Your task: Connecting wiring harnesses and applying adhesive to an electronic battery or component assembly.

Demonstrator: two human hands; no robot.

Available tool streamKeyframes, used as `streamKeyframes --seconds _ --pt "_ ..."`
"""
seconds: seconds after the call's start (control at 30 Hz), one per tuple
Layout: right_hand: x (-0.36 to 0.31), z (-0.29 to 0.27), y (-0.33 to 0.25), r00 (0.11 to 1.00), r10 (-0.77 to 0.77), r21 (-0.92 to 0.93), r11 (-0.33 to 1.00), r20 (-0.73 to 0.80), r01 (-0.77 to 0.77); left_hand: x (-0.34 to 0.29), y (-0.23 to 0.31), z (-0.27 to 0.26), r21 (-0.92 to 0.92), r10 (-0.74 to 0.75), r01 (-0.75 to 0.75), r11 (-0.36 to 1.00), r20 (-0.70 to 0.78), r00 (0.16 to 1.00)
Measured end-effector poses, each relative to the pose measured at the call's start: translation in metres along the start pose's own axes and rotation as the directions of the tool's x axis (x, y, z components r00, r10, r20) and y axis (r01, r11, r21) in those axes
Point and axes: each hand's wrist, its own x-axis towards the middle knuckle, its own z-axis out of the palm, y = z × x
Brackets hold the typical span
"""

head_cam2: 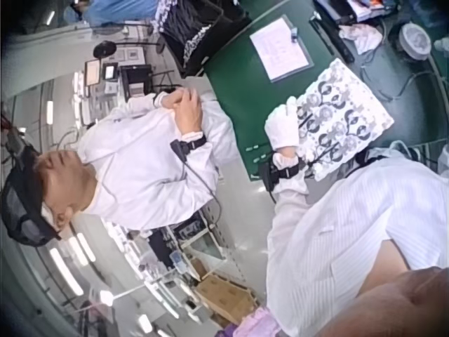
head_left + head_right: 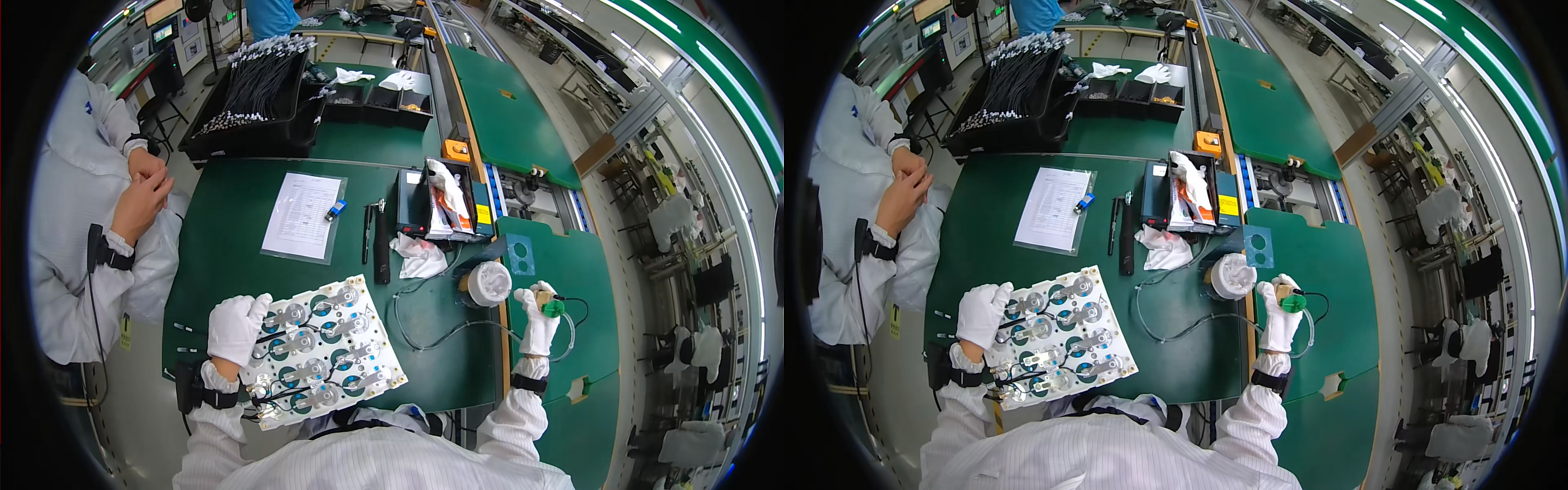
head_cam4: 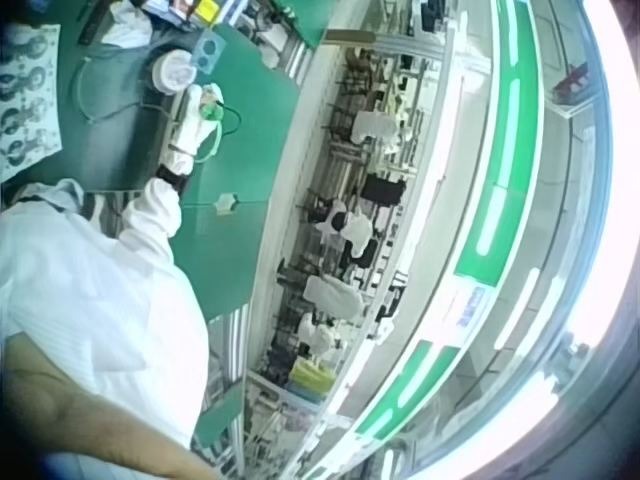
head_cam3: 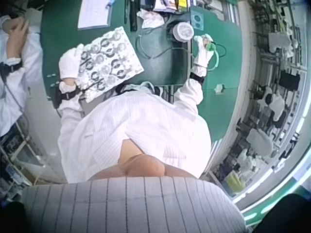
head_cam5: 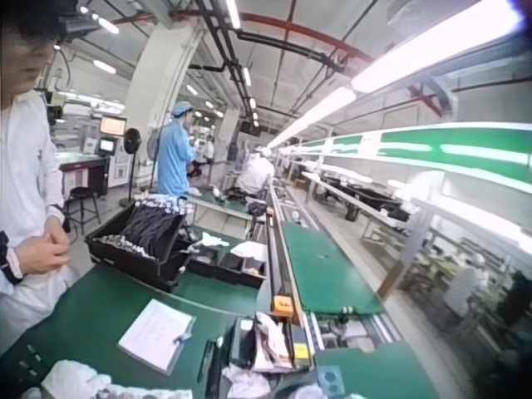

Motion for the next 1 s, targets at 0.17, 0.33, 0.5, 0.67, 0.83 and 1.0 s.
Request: streamKeyframes --seconds 0.17,0.33,0.5,0.67,0.83,1.0 --pt "-0.017 0.0 -0.029 0.995 0.03 -0.11 0.993 -0.1 -0.041 -0.002 -0.002 -0.003 0.013 -0.015 0.015 1.0 0.003 1.0" --pt "-0.018 -0.016 -0.005 0.944 0.32 0.607 0.735 0.083 -0.303 -0.002 -0.006 0.0 0.023 0.007 -0.007 1.0 0.002 1.0" --pt "-0.023 0.008 0.028 0.777 0.59 0.684 0.476 0.217 -0.552 0.0 0.0 -0.001 0.016 0.008 -0.008 1.0 0.008 1.0" --pt "-0.013 0.014 0.063 0.853 0.495 0.719 0.532 0.165 -0.447 0.001 0.002 -0.004 0.005 0.024 -0.024 1.0 0.009 1.0" --pt "-0.013 -0.01 0.067 0.817 0.3 0.701 0.42 0.492 -0.576 -0.007 -0.005 -0.006 0.02 -0.009 0.009 1.0 -0.014 1.0" --pt "-0.068 0.038 -0.077 0.97 0.195 0.432 0.87 0.144 -0.239 -0.003 -0.008 0.008 0.09 0.161 -0.16 0.983 -0.008 0.987"
